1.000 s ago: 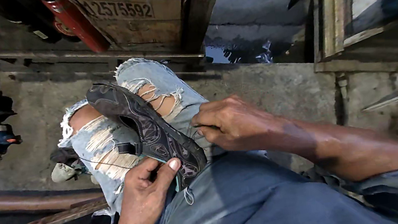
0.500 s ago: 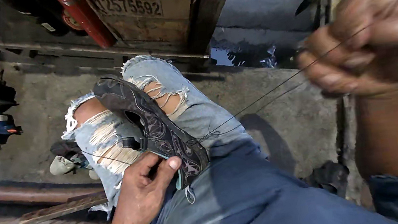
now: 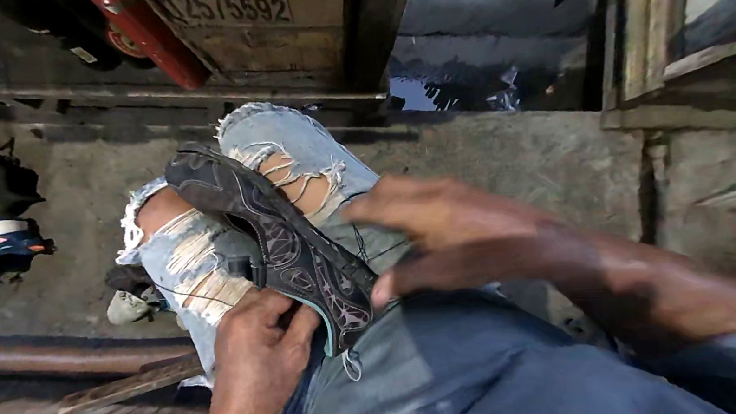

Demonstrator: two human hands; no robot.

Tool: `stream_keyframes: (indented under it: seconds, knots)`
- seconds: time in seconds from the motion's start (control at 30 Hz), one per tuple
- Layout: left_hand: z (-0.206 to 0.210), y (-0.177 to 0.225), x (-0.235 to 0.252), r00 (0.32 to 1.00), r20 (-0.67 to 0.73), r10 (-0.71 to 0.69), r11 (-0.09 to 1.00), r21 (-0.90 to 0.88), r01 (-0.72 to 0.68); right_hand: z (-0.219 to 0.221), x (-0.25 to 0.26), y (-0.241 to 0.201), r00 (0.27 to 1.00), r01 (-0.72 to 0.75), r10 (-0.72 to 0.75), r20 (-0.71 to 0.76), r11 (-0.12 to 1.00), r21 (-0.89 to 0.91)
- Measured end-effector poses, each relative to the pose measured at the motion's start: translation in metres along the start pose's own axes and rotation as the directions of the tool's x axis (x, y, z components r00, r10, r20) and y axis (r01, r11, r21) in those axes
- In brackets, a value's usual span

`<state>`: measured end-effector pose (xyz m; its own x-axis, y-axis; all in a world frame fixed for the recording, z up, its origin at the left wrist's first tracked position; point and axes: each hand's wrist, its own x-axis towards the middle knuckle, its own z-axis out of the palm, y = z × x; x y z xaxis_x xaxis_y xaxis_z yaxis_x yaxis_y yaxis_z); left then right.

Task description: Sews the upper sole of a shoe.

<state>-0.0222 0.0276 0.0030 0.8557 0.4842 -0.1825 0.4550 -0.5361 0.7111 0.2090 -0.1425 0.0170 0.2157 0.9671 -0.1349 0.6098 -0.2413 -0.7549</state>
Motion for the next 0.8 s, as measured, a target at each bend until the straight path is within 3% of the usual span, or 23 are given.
stream_keyframes:
  seconds: [0.1,0.2,0.27,0.33,0.37,0.43,0.53,0.6,0.67,0.77,0.8]
  knots:
    - [-0.037,-0.017,-0.007,0.996,-0.081,0.031,0.986,0.163,-0.017,0.032,0.014,-0.002,0.986,0.101,-0.100,0.134,0.995,0.005]
    - [-0.092,-0.051,-0.020,0.971,-0.217,-0.104,0.920,0.351,0.177,0.031,0.014,0.001,0.985,0.086,-0.082,0.155,0.996,-0.019]
    - [-0.099,-0.055,-0.024,0.963,-0.238,-0.123,0.859,0.461,0.224,0.027,0.014,-0.001,0.981,0.060,-0.054,0.187,0.998,-0.022]
    - [-0.088,-0.041,-0.028,0.977,-0.209,-0.052,0.871,0.469,0.147,0.023,0.013,0.000,0.976,0.036,-0.039,0.215,0.999,0.017]
    - [-0.079,-0.027,-0.028,0.984,-0.177,-0.005,0.912,0.402,0.077,0.018,0.011,0.002,0.970,0.015,-0.023,0.243,0.999,0.034]
    - [-0.046,0.004,-0.030,0.996,-0.090,-0.014,0.998,0.056,0.019,0.007,0.003,0.009,0.951,-0.014,-0.008,0.308,0.998,0.068]
    - [0.011,0.031,-0.025,0.983,-0.009,-0.184,0.896,-0.412,0.164,-0.009,-0.002,0.029,0.935,0.052,-0.127,0.332,0.973,0.227]
    - [0.033,0.038,-0.017,0.964,-0.011,-0.264,0.866,-0.443,0.232,-0.013,0.002,0.036,0.943,0.116,-0.252,0.217,0.859,0.498]
    - [0.040,0.043,-0.010,0.945,-0.032,-0.325,0.895,-0.332,0.297,-0.010,0.014,0.032,0.945,0.099,-0.297,0.137,0.660,0.745]
    - [0.042,0.044,-0.002,0.929,-0.011,-0.370,0.907,-0.221,0.359,0.006,0.038,0.015,0.960,-0.053,-0.240,0.142,0.342,0.938]
    - [0.042,0.043,-0.002,0.929,-0.004,-0.370,0.908,-0.213,0.360,0.009,0.049,0.009,0.967,-0.088,-0.203,0.157,0.314,0.945]
